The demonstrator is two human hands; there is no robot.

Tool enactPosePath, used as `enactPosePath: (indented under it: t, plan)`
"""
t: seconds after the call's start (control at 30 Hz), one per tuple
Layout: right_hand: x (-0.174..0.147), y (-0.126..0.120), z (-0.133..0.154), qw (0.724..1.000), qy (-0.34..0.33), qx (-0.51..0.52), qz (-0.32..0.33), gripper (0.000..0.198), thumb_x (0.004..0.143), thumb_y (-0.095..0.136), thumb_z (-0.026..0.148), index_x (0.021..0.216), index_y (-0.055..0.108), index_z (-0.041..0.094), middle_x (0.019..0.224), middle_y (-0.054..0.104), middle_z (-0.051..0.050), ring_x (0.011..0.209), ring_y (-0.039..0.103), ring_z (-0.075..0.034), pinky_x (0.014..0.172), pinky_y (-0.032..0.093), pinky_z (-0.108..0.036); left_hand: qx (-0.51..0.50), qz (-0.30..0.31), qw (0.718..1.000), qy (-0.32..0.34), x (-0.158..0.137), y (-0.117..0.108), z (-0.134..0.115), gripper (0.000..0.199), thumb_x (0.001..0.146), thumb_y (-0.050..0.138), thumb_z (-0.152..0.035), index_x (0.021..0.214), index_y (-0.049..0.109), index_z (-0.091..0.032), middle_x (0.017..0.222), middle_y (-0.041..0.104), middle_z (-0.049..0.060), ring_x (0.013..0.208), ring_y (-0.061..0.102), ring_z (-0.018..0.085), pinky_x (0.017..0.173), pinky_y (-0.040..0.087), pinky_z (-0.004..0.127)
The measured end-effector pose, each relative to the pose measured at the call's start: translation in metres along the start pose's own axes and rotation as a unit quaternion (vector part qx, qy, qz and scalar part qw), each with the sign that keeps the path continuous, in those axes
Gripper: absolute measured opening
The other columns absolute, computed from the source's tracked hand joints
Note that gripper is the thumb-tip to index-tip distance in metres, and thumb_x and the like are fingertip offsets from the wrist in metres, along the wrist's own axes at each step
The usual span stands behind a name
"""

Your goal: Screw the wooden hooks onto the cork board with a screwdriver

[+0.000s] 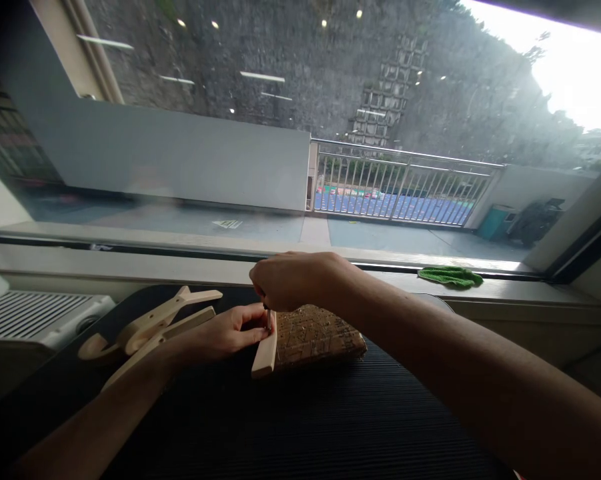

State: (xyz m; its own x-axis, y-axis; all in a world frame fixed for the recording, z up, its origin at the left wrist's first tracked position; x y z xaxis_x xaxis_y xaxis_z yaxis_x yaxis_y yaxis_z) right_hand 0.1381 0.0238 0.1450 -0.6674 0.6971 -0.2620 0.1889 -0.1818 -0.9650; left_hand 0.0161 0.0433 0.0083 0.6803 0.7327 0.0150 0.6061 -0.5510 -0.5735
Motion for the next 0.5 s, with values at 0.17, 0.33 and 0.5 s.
enactPosePath:
  t: [0.17, 0.33, 0.5]
  plan:
    - [0.008, -0.005, 0.014, 0.999, -0.015, -0.047, 0.011, 0.022, 0.081, 0.048, 0.021, 0.096, 0.062, 0.014, 0.080, 0.065, -0.005, 0.060, 0.048, -0.011, 0.051, 0.032, -0.024, -0.017, 0.001, 1.000, 0.006, 0.000, 0.001, -0.001, 0.016, 0.079, 0.048, -0.030, 0.080, 0.057, -0.017, 0.074, 0.054, -0.002, 0.070, 0.049, 0.013, 0.064, 0.038, 0.022]
    - [0.010, -0.004, 0.014, 0.997, 0.016, -0.079, 0.008, 0.025, 0.083, 0.046, 0.031, 0.084, 0.063, 0.012, 0.074, 0.063, -0.005, 0.056, 0.046, -0.011, 0.050, 0.031, -0.026, -0.021, -0.002, 1.000, 0.007, 0.000, 0.002, -0.003, 0.015, 0.078, 0.049, -0.030, 0.080, 0.058, -0.018, 0.074, 0.055, -0.002, 0.069, 0.049, 0.014, 0.064, 0.038, 0.022]
    - [0.007, -0.006, 0.013, 0.993, 0.054, -0.107, 0.012, 0.027, 0.083, 0.047, 0.035, 0.090, 0.064, 0.014, 0.080, 0.064, -0.007, 0.061, 0.049, -0.013, 0.055, 0.032, -0.028, -0.013, -0.009, 0.999, 0.028, 0.000, 0.000, -0.004, 0.016, 0.078, 0.049, -0.031, 0.082, 0.058, -0.018, 0.076, 0.055, -0.002, 0.072, 0.050, 0.014, 0.068, 0.040, 0.023]
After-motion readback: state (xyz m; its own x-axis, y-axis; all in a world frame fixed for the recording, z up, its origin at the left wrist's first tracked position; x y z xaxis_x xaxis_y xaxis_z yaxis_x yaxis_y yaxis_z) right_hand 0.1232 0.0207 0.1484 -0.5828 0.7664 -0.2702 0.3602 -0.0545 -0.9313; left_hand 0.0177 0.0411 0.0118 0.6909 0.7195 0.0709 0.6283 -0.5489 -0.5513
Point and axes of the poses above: each hand's wrist, its own x-axis towards the middle knuckle, its own y-axis out of the palm, z = x × y, the point moved 3 cm from there along x, towards the middle knuckle
